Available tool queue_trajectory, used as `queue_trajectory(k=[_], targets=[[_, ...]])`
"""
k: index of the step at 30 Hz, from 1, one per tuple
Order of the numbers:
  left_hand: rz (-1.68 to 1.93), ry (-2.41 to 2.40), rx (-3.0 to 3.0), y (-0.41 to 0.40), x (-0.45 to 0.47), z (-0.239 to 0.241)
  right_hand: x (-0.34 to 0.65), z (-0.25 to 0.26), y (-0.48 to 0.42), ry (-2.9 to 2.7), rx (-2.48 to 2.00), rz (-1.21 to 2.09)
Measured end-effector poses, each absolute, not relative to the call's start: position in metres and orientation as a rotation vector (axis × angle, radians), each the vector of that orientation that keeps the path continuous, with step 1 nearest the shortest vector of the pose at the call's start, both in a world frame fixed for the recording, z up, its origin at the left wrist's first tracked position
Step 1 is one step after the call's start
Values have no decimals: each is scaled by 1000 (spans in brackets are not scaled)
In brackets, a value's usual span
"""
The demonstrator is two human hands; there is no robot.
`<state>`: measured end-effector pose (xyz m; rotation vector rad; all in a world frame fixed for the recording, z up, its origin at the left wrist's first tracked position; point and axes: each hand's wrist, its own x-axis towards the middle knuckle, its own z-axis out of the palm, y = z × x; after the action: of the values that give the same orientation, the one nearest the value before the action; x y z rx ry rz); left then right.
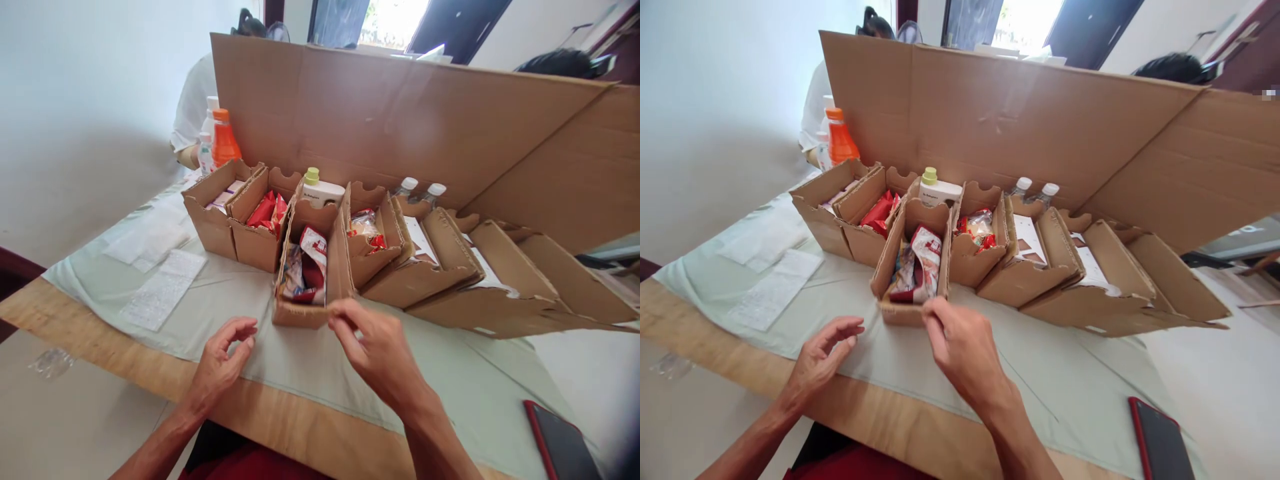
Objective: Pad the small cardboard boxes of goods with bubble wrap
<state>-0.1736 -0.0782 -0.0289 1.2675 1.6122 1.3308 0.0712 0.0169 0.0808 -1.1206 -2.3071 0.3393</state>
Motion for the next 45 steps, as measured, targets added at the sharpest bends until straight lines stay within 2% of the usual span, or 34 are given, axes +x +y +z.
queue_trajectory(k=[3,5,8,11,15,20,24,35,40,45], targets=[[1372,1666,1213,-77,-174,-25,123,86,-27,-2314,-1002,441],[1376,1638,1241,-78,-168,-23,159,87,-43,-2217,-1088,429],[1310,1504,1319,-83,-154,-20,200,80,-59,-1750,-1395,338],[1212,1397,1322,-89,-142,-19,221,63,-77,-1409,-1407,443],[1133,1359,1343,-88,-137,-19,223,23,-101,-1525,-1404,697],[1088,1373,1450,-72,-122,-11,191,-16,-98,-1621,-1572,647],[1081,1358,1405,-63,-104,-4,173,-17,-83,-1548,-1601,533],[1174,1275,1464,-37,-79,-2,201,-19,-55,-1441,-1558,555],[1167,1150,1524,-9,-60,-5,235,-23,-29,-1410,-1482,658],[1125,1143,1460,-3,-83,-18,282,-17,-25,-1456,-1423,845]])
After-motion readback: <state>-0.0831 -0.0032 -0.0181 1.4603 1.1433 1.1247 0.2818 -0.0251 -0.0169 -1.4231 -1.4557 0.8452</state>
